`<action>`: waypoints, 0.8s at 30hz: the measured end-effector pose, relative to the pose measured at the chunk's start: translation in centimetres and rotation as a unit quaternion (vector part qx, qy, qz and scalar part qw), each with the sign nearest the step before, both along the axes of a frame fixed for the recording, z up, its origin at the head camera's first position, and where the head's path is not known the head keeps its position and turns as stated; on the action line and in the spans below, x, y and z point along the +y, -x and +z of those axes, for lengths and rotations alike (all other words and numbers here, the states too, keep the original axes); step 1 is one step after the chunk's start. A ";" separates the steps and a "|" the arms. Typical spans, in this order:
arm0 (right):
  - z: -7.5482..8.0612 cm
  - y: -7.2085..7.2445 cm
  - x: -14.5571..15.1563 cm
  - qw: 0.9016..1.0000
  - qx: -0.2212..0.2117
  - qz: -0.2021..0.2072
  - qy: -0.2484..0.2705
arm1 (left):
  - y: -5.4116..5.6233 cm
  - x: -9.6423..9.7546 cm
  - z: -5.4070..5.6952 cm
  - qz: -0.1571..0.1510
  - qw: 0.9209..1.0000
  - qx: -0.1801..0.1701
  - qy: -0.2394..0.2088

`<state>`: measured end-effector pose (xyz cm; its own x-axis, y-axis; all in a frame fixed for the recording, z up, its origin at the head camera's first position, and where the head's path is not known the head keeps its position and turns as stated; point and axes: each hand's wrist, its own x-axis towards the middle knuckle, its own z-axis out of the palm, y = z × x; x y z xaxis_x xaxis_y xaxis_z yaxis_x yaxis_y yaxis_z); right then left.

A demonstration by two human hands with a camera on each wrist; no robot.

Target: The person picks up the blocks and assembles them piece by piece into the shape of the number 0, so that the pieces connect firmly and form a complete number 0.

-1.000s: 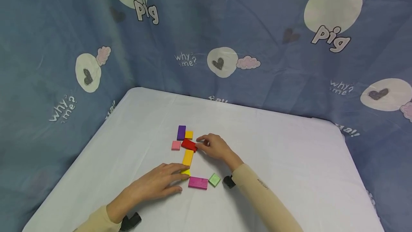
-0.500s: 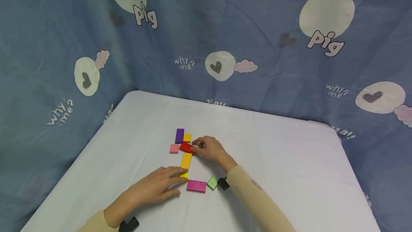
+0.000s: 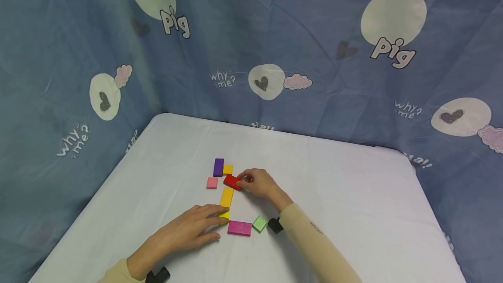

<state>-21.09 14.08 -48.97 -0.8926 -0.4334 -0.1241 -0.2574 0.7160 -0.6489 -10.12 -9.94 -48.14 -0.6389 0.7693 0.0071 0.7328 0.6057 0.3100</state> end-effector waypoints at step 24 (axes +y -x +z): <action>-0.5 -2.3 3.1 0.991 0.101 0.052 -0.064 | -0.2 0.2 0.2 0.012 1.000 -0.014 0.002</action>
<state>-18.79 17.20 -49.45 -0.8556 -0.5176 -0.0068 -0.4504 0.7510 -0.4828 -9.96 -9.74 -47.99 -0.6567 0.7540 -0.0141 0.7096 0.6241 0.3269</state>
